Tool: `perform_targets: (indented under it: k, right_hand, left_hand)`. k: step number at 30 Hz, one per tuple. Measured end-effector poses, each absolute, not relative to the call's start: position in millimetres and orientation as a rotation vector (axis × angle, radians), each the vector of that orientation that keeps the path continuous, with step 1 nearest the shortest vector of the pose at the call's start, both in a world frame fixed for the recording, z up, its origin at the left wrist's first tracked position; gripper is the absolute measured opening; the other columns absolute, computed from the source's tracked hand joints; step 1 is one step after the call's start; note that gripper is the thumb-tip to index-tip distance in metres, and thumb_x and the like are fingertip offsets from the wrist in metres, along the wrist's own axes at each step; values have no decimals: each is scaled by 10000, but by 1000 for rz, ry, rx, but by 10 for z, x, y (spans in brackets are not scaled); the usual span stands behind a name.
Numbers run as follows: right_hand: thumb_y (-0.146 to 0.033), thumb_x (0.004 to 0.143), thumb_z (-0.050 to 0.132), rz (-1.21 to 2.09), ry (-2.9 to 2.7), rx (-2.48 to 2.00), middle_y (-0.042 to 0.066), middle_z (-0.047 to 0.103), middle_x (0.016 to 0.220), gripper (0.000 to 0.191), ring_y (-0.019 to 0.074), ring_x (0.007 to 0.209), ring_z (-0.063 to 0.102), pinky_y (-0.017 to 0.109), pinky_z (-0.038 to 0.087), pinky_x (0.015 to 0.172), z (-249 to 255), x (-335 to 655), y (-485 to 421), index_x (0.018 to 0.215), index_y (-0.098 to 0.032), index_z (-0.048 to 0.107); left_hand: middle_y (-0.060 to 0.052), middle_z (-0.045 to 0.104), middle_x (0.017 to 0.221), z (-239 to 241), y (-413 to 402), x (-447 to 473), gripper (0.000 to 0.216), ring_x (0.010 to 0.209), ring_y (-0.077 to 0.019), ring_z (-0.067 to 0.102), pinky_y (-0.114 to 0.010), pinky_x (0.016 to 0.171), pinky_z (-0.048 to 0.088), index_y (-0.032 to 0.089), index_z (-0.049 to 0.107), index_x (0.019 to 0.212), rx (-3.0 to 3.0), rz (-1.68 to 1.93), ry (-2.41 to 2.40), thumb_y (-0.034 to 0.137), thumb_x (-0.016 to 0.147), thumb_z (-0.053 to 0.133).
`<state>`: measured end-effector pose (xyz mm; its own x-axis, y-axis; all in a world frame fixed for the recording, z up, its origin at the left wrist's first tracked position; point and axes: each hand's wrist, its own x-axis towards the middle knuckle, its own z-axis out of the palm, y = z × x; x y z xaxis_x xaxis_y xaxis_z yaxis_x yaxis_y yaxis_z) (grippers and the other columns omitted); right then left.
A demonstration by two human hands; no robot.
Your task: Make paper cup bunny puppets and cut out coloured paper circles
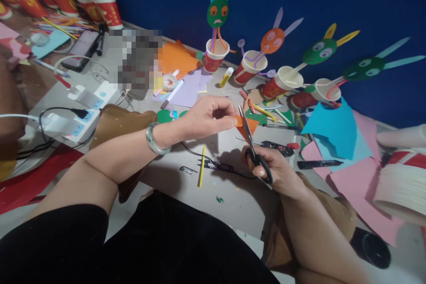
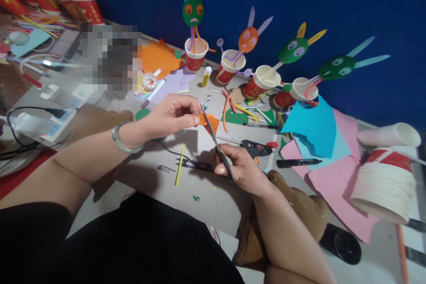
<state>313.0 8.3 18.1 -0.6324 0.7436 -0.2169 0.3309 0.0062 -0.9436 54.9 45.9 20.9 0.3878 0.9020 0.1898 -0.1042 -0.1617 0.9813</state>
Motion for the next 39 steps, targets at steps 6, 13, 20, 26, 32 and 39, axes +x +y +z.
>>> perform_targets:
  k: [6, 13, 20, 26, 32, 39]
  right_hand:
    - [-1016, 752, 762, 1661, -1906, -1121, -27, 483, 613, 825, 126, 576, 364, 317, 339, 570, 172, 3139, 89, 655, -226, 547]
    - [-955, 684, 878, 1401, -1661, -1099, 16, 537, 671, 773, 187, 640, 457, 372, 385, 616, 2, 3165, 34, 627, -249, 568]
    - [-664, 846, 922, 920, -1538, -1273, 72, 642, 824, 470, 312, 899, 663, 478, 565, 824, -75, 3082, 26, 768, -304, 630]
    - [-539, 823, 947, 731, -1516, -1303, 55, 700, 905, 328, 276, 935, 680, 457, 588, 866, -98, 3025, 26, 942, -279, 787]
    - [-489, 776, 961, 781, -1525, -1309, 32, 604, 838, 298, 238, 864, 601, 407, 567, 783, -133, 3011, 91, 833, -267, 771]
    - [-449, 789, 892, 818, -1625, -1265, 10, 547, 739, 305, 209, 738, 508, 381, 465, 691, -244, 3020, 120, 735, -269, 652]
  left_hand:
    - [0, 634, 745, 222, 463, 539, 160, 690, -97, 522, -254, 641, 454, 199, 613, 700, 1447, 1067, 798, 203, 815, 723]
    - [12, 673, 715, 163, 437, 578, 172, 681, -76, 592, -224, 668, 491, 183, 661, 729, 1343, 971, 817, 139, 882, 727]
    - [-16, 782, 774, 28, 383, 697, 201, 756, -88, 741, -222, 779, 602, 172, 668, 845, 1084, 817, 771, 229, 989, 796]
    - [-27, 813, 838, -76, 458, 704, 243, 747, -74, 753, -222, 796, 618, 165, 650, 833, 896, 854, 806, 235, 1016, 792]
    - [-35, 830, 868, -74, 501, 708, 273, 708, -59, 744, -199, 740, 596, 174, 603, 809, 763, 809, 834, 203, 1035, 754]
    - [-43, 821, 867, -41, 509, 700, 215, 739, -97, 768, -257, 796, 620, 179, 622, 853, 767, 787, 867, 176, 1047, 713]
